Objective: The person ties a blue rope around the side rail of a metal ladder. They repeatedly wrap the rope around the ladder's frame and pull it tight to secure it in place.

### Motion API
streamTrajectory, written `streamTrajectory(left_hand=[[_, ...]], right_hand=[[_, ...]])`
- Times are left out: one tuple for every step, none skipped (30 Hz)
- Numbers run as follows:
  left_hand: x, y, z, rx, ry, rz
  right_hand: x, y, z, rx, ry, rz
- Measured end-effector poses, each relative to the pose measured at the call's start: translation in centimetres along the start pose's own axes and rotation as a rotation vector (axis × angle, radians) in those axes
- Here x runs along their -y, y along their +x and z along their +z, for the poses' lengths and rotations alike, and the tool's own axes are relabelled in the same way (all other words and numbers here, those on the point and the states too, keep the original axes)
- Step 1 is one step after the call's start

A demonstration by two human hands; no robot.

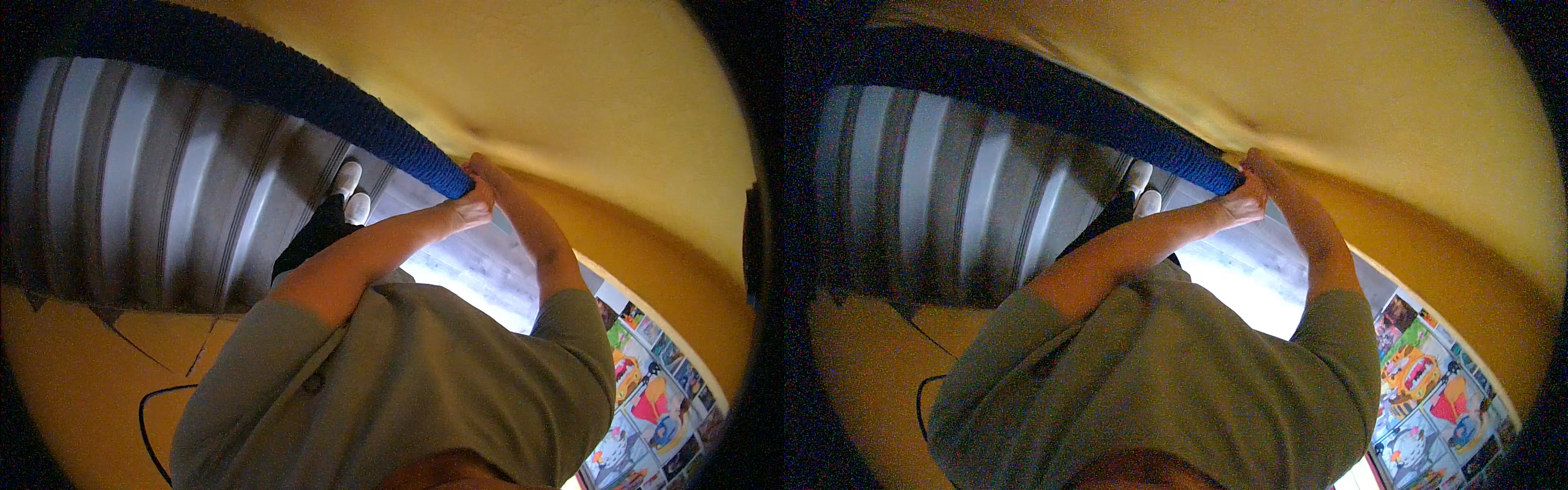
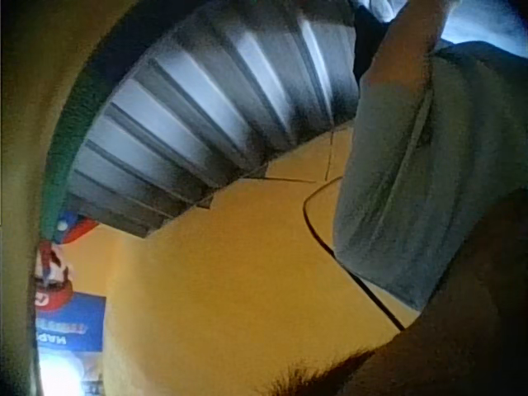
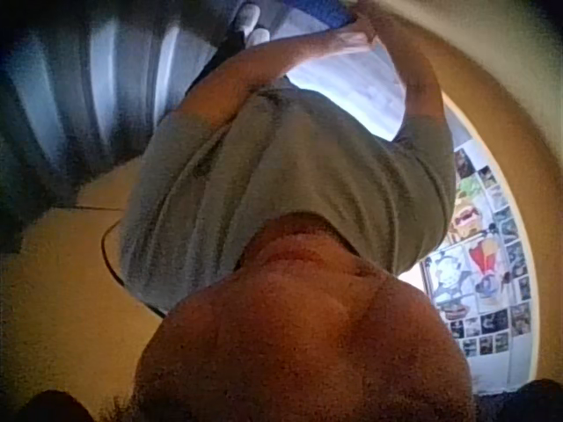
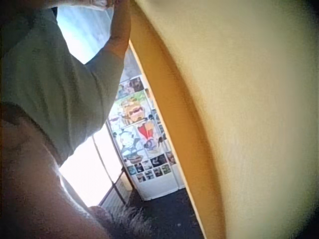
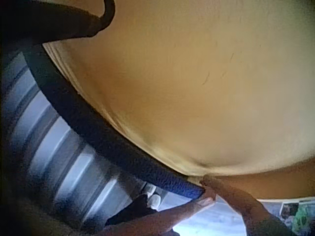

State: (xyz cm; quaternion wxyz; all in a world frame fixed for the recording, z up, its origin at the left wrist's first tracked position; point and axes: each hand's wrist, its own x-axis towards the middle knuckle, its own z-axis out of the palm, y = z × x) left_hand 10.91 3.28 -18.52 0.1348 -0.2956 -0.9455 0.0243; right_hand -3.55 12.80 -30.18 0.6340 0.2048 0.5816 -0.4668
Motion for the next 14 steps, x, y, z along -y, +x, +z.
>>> streamTrajectory(left_hand=[[-0.2, -0.1, 0.0, -0.008, 0.000, 0.020], [0.1, 0.1, 0.0, 0.078, -0.122, 0.033], [0.0, -0.1, -0.3, 0.118, -0.120, -0.022], [0.5, -0.1, -0.3, 0.056, -0.170, -0.055], [1.2, 0.1, -0.5, 0.045, -0.251, -0.059], [1.5, -0.2, -1.1, 0.051, -0.220, -0.063], [2.3, -0.7, -1.9, 0.138, -0.242, -0.037], [3.3, -1.3, -3.0, 0.055, -0.203, -0.108], [4.7, -2.1, -4.1, 0.000, -0.205, -0.171], [6.8, -3.0, -5.3, 0.186, -0.244, -0.154], [9.4, -5.0, -6.6, 0.347, -0.247, -0.151], [12.0, -7.4, -8.7, 0.220, -0.161, -0.158], [15.2, -8.4, -11.2, 0.399, -0.150, -0.203], [17.5, -10.0, -14.1, 0.367, -0.011, -0.192]], right_hand=[[0.0, -0.5, 0.0, -0.013, -0.024, -0.007], [0.0, -1.2, 0.4, -0.030, -0.045, -0.022], [0.2, -1.9, 0.7, -0.049, -0.075, -0.039], [0.3, -2.5, 1.3, -0.077, -0.113, -0.068], [0.5, -3.0, 1.8, -0.109, -0.152, -0.098], [0.7, -3.5, 2.2, -0.148, -0.192, -0.137], [1.1, -4.0, 2.7, -0.194, -0.239, -0.185], [1.4, -4.3, 3.3, -0.263, -0.266, -0.278], [1.0, -4.8, 3.8, -0.345, -0.273, -0.396], [0.2, -5.0, 4.4, -0.418, -0.249, -0.545], [-0.6, -5.0, 5.0, -0.461, -0.222, -0.715], [-2.1, -5.9, 4.8, -0.382, -0.163, -0.918], [-3.0, -6.2, 4.7, -0.426, -0.128, -0.878], [-3.8, -6.1, 4.7, -0.416, -0.091, -0.877]])
